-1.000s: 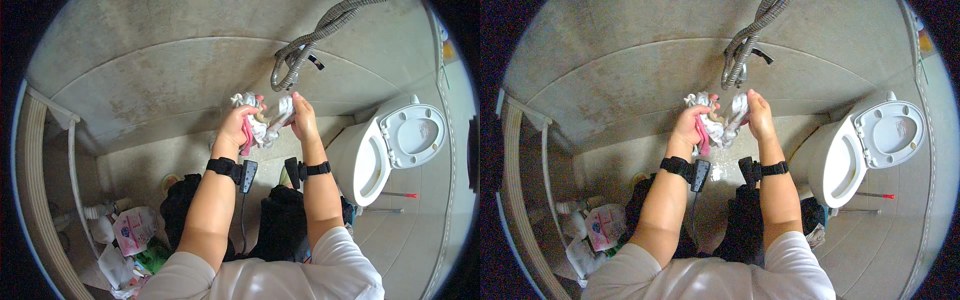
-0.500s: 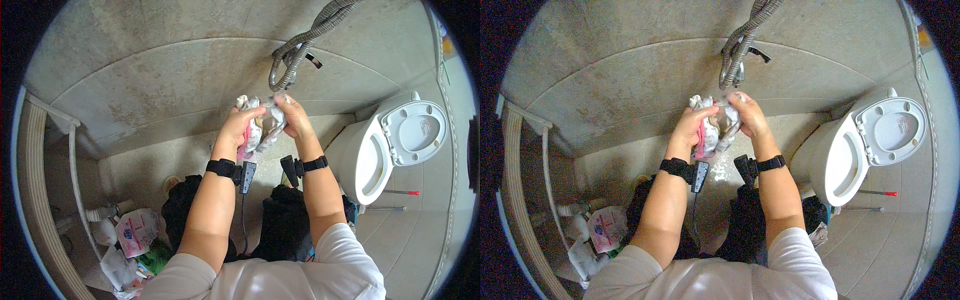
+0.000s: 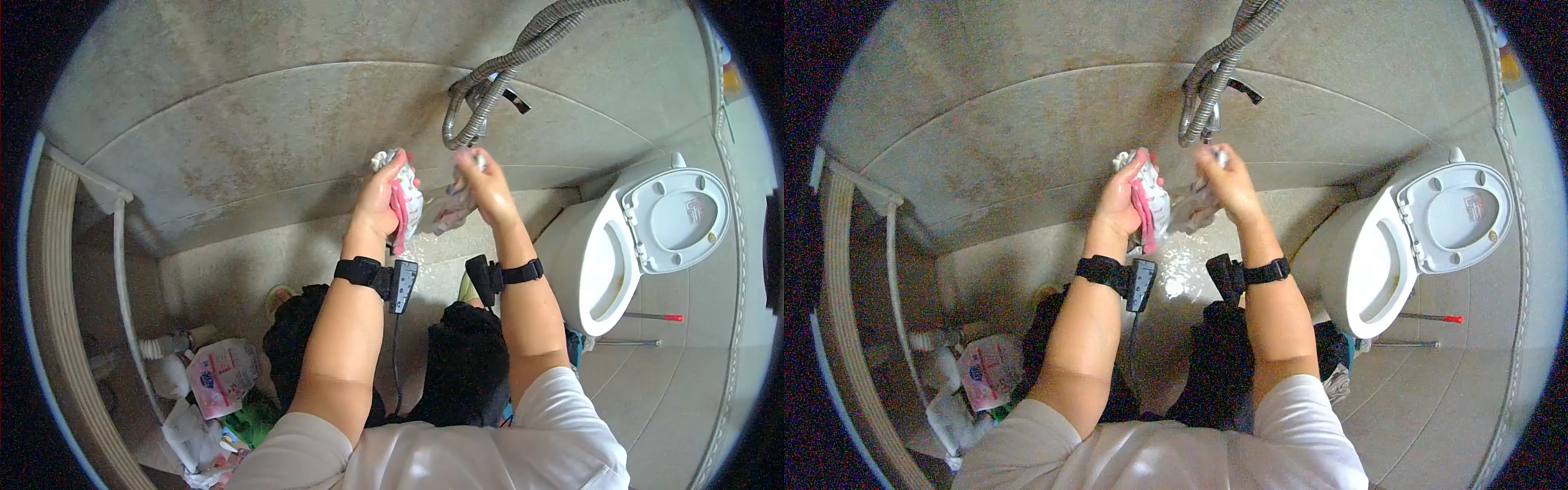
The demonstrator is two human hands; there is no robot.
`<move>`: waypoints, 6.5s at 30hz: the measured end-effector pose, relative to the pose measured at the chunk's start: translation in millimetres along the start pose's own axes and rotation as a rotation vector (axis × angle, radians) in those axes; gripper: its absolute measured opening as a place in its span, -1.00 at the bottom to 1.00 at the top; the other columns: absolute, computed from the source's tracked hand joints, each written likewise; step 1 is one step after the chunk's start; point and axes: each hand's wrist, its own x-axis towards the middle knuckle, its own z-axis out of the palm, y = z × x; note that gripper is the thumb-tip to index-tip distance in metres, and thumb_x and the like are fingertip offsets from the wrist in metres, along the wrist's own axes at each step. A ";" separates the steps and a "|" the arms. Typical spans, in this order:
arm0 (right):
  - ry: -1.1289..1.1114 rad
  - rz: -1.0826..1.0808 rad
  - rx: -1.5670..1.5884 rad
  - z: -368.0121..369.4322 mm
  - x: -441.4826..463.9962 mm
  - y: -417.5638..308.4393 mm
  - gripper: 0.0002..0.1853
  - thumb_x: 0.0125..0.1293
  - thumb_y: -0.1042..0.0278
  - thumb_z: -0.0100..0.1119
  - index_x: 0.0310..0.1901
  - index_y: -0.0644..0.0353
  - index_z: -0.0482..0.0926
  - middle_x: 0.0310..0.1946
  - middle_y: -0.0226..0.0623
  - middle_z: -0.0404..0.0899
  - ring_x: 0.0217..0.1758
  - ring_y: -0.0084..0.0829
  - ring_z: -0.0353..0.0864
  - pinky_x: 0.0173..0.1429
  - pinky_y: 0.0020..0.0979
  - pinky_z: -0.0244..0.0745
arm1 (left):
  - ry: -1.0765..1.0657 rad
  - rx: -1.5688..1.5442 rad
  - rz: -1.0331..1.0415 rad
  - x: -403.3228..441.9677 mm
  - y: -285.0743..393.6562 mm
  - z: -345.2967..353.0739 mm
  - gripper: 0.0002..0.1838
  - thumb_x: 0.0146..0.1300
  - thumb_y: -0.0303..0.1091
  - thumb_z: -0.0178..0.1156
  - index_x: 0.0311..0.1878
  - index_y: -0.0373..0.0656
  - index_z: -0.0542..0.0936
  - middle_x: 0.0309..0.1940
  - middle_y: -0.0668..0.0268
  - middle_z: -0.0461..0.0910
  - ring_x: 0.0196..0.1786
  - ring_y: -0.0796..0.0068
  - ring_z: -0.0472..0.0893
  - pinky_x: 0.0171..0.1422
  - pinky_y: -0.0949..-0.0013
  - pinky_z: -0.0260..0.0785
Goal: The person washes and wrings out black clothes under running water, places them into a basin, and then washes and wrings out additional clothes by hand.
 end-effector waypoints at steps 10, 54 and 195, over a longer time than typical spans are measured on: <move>-0.130 0.072 0.004 22.8 -6.0 2.0 -0.71 0.14 0.27 0.32 -0.18 0.27 0.58 -0.49 -0.46 0.54 -0.45 -0.64 0.44 -0.37 -0.57 0.35 | -0.250 -0.045 -0.164 -14.6 -2.9 18.9 -0.69 0.30 -0.06 0.08 -0.15 -0.13 0.54 -0.32 0.29 0.60 -0.25 0.43 0.59 -0.16 0.34 0.46; -0.194 -0.116 -0.293 36.0 -15.2 -1.3 -0.75 0.15 0.27 0.29 -0.28 0.30 0.56 -0.53 -0.39 0.57 -0.52 -0.58 0.49 -0.42 -0.51 0.40 | 0.187 -0.041 -0.045 8.8 -22.3 8.8 -0.42 0.30 0.26 -0.14 -0.19 -0.14 0.49 -0.30 0.31 0.53 -0.20 0.40 0.54 -0.14 0.29 0.41; -0.339 0.111 0.043 30.3 4.0 -28.3 -0.60 0.16 0.20 0.31 -0.15 0.31 0.40 -0.40 -0.28 0.53 -0.33 -0.37 0.59 -0.28 -0.33 0.56 | 0.048 1.022 0.216 -26.2 -10.2 21.1 -0.49 -0.16 -0.40 0.30 -0.04 -0.29 0.45 -0.29 0.16 0.61 -0.22 0.34 0.60 -0.10 0.31 0.42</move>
